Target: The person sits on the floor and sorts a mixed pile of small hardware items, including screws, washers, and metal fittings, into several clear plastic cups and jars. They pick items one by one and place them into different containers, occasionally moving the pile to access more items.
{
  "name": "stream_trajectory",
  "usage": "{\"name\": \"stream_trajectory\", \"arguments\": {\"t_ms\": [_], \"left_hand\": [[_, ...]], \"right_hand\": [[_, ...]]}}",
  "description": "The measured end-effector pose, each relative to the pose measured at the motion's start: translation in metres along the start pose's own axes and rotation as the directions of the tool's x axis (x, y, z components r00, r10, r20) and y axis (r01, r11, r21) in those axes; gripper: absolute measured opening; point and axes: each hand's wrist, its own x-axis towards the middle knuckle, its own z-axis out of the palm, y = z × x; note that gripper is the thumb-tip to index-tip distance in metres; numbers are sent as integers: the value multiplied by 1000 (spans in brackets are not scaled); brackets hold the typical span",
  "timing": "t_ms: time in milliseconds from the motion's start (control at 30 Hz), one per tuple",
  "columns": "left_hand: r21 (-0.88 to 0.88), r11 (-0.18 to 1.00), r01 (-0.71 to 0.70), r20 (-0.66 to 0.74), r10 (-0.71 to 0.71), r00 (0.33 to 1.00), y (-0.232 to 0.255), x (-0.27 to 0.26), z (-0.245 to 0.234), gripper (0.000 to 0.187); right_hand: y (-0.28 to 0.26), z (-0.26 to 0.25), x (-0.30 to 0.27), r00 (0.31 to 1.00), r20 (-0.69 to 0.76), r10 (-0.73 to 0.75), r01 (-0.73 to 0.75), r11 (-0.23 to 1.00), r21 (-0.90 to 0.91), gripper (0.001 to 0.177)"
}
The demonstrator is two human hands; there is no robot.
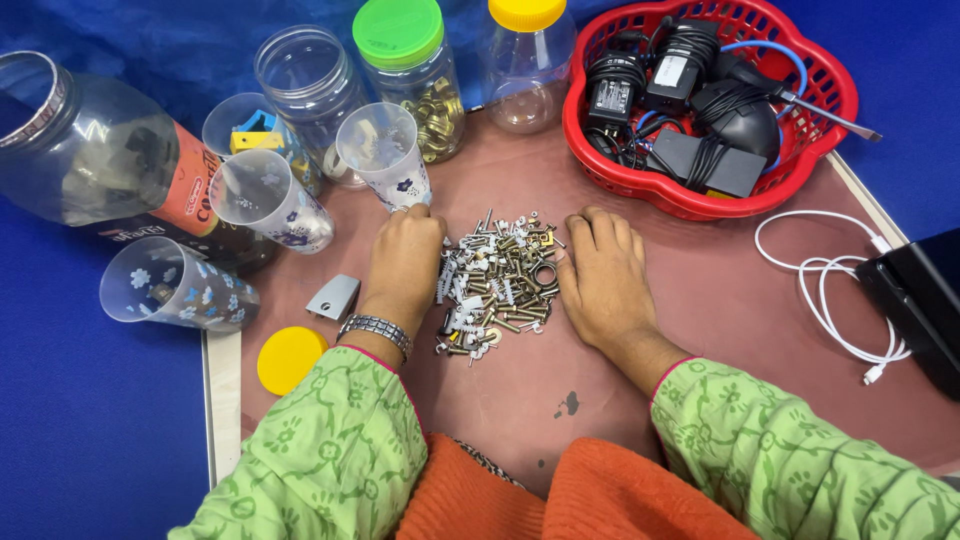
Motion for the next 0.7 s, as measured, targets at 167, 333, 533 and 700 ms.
{"name": "stream_trajectory", "arguments": {"t_ms": [167, 333, 533, 700], "left_hand": [[-10, 1000, 23, -33, -24, 999, 2, -4, -17, 18], [-188, 980, 60, -168, -92, 981, 18, -14, -55, 28], [-328, 944, -36, -386, -99, 917, 20, -11, -97, 17], [-380, 925, -20, -481, -179, 858, -4, 4, -112, 18]], "right_hand": [[1, 1, 0, 1000, 2, 5, -5, 1000, 3, 37], [1, 2, 0, 1000, -4, 9, -9, 1000, 2, 38], [2, 2, 0, 1000, -16, 0, 1, 1000, 4, 38], [2, 3, -1, 1000, -3, 9, -9, 1000, 0, 38]]}}
